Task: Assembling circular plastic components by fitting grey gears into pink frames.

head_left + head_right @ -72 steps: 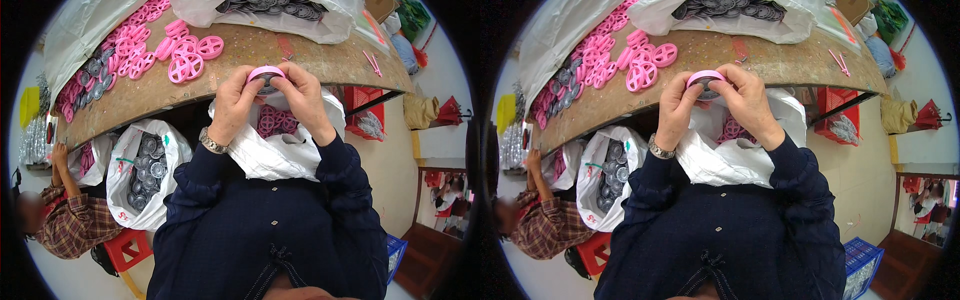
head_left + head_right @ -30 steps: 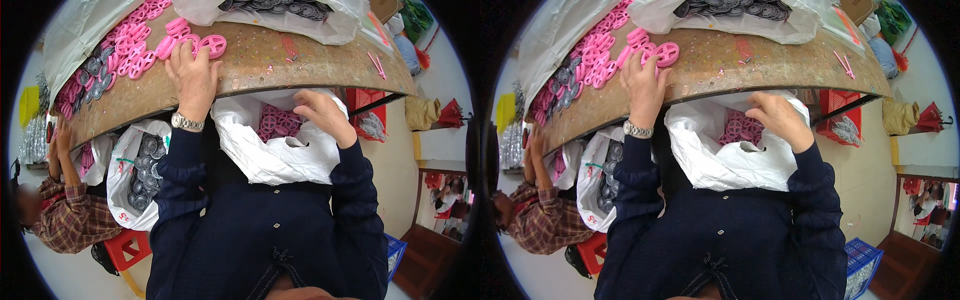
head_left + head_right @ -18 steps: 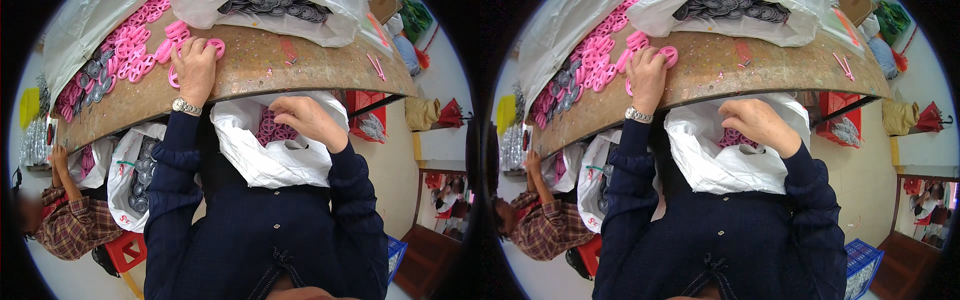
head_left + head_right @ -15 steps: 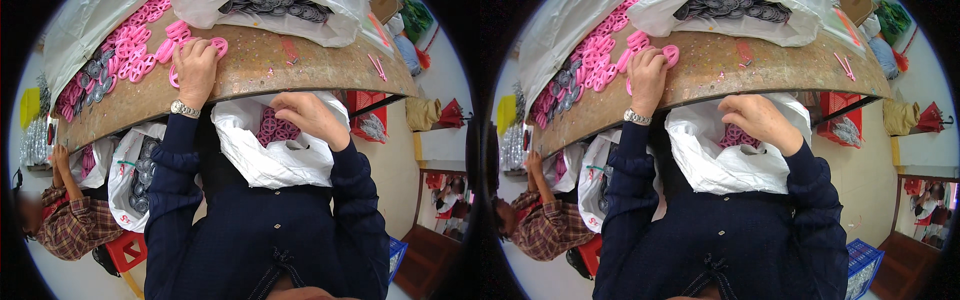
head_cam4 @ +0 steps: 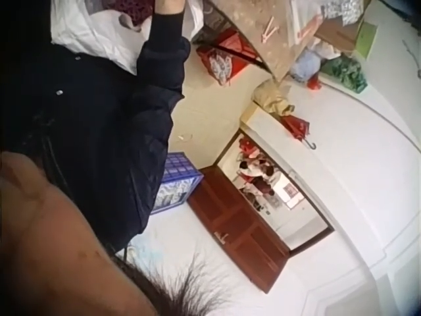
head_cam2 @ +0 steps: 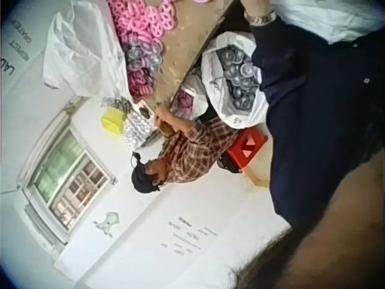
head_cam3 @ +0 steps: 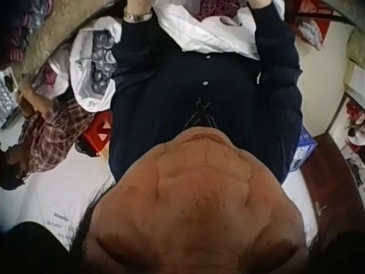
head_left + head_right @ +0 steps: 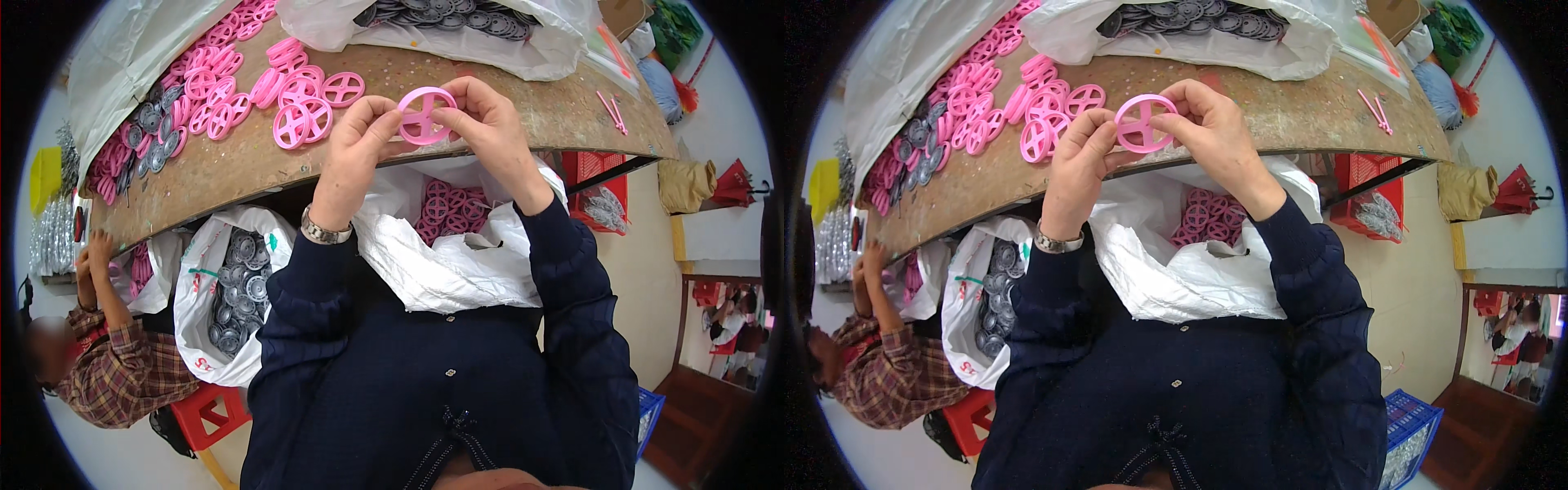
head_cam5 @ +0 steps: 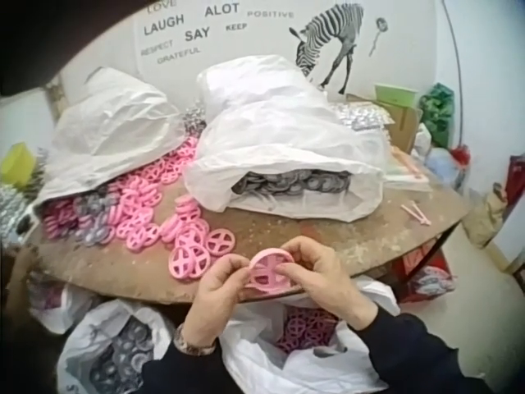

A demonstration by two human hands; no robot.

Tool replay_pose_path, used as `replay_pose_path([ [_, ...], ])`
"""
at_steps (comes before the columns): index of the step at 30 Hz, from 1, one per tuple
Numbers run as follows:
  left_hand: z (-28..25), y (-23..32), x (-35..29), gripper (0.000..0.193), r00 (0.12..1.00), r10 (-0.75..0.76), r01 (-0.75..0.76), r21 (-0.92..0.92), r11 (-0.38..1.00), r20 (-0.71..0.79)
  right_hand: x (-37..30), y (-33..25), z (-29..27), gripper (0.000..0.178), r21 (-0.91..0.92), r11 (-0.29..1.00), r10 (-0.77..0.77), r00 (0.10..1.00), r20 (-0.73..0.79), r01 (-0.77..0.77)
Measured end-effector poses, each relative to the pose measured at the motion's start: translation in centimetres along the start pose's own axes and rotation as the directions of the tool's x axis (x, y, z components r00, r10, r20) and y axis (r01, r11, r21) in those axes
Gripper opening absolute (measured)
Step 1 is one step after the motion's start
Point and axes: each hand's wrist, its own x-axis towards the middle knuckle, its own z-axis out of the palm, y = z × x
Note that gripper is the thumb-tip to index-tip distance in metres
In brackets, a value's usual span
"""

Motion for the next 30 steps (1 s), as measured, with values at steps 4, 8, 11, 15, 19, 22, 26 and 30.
replay_pose_path([
  [4,0.8,-0.9,-0.1,0.02,0.991,0.128,-0.116,0.276,0.954,-0.026,0.3,0.8,0.0,0.019,-0.023,1.0,0.007,1.0,-0.011,-0.008],
  [8,-0.6,-1.8,0.7,0.019,0.994,0.098,-0.078,0.351,0.933,-0.041,1.4,1.4,-0.7,0.019,-0.203,0.973,-0.118,0.993,-0.021,0.111],
  [11,-1.0,-1.7,1.0,0.018,0.988,0.084,-0.052,0.231,0.972,-0.132,4.1,1.5,-3.7,0.023,-0.444,0.89,-0.167,0.981,-0.1,0.106],
  [15,-0.9,-1.9,1.2,0.016,0.986,0.085,-0.053,0.216,0.975,-0.143,8.9,4.9,-9.7,0.031,-0.798,0.601,-0.361,0.908,-0.214,0.051],
  [19,-0.9,-2.5,1.0,0.014,0.986,0.102,-0.069,0.232,0.97,-0.135,12.5,7.8,-14.1,0.035,-0.94,0.341,-0.49,0.855,-0.169,0.01],
  [22,-1.1,-2.9,0.9,0.014,0.983,0.136,-0.098,0.27,0.958,-0.127,14.2,8.0,-14.8,0.038,-0.962,0.274,-0.533,0.833,-0.151,0.001],
  [26,-1.3,-2.6,0.6,0.015,0.983,0.117,-0.075,0.267,0.961,-0.142,16.9,7.5,-14.6,0.037,-0.94,0.328,-0.375,0.901,-0.217,-0.089],
  [30,-0.8,-2.7,1.1,0.015,0.984,0.108,-0.071,0.25,0.966,-0.138,22.6,4.5,-20.1,0.034,-0.963,-0.266,-0.157,0.988,-0.006,-0.049],
])
